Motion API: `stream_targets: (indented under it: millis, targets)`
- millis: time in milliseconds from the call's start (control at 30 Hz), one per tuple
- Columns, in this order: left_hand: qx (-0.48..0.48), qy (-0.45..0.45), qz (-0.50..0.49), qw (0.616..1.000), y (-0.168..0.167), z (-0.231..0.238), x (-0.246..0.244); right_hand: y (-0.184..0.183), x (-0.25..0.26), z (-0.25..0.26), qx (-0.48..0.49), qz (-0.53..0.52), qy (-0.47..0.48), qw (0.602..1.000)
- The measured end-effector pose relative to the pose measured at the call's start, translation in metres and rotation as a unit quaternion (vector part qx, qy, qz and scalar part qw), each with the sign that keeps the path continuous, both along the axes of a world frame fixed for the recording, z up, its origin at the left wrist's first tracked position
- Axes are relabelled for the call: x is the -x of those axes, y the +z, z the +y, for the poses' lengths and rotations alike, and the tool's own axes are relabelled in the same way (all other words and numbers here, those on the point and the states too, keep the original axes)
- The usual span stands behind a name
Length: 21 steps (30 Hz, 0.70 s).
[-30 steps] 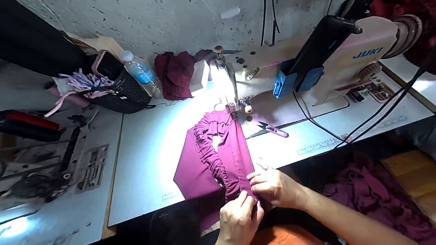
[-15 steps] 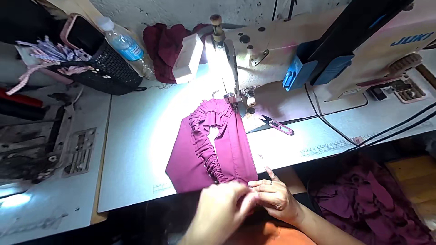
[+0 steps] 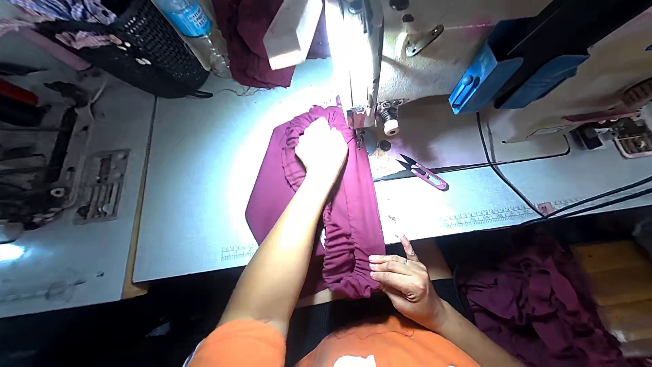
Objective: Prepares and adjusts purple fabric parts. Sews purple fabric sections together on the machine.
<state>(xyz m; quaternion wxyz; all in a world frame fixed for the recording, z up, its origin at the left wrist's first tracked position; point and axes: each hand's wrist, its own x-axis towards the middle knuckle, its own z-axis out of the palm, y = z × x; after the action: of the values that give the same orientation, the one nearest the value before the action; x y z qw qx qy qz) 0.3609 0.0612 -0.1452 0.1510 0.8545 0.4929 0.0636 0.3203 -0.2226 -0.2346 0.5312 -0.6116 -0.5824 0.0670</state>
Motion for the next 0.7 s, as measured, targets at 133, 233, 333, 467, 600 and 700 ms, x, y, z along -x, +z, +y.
stream_targets:
  millis: [133,233,333,467,600,700]
  targets:
    - [-0.044,-0.020,0.063,0.997,0.005,0.013,-0.015,0.001,0.000,0.000,0.002,-0.002,-0.004,1.000]
    - [-0.067,-0.046,0.071,0.994,0.003,0.015,-0.022,0.001,0.002,0.000,0.003,0.003,-0.008,1.000]
    - [-0.068,-0.057,0.079,0.993,0.006,0.014,-0.023,0.002,0.003,0.001,0.006,0.010,-0.012,1.000]
    - [-0.073,-0.069,0.080,0.992,0.005,0.022,-0.027,0.008,0.000,0.007,0.009,0.031,-0.026,0.999]
    - [-0.092,-0.088,0.054,0.990,0.000,0.041,-0.042,0.020,-0.008,0.025,0.022,0.059,-0.061,0.996]
    - [-0.095,-0.092,0.043,0.990,0.003,0.052,-0.054,0.026,-0.014,0.040,0.052,0.065,-0.086,0.993]
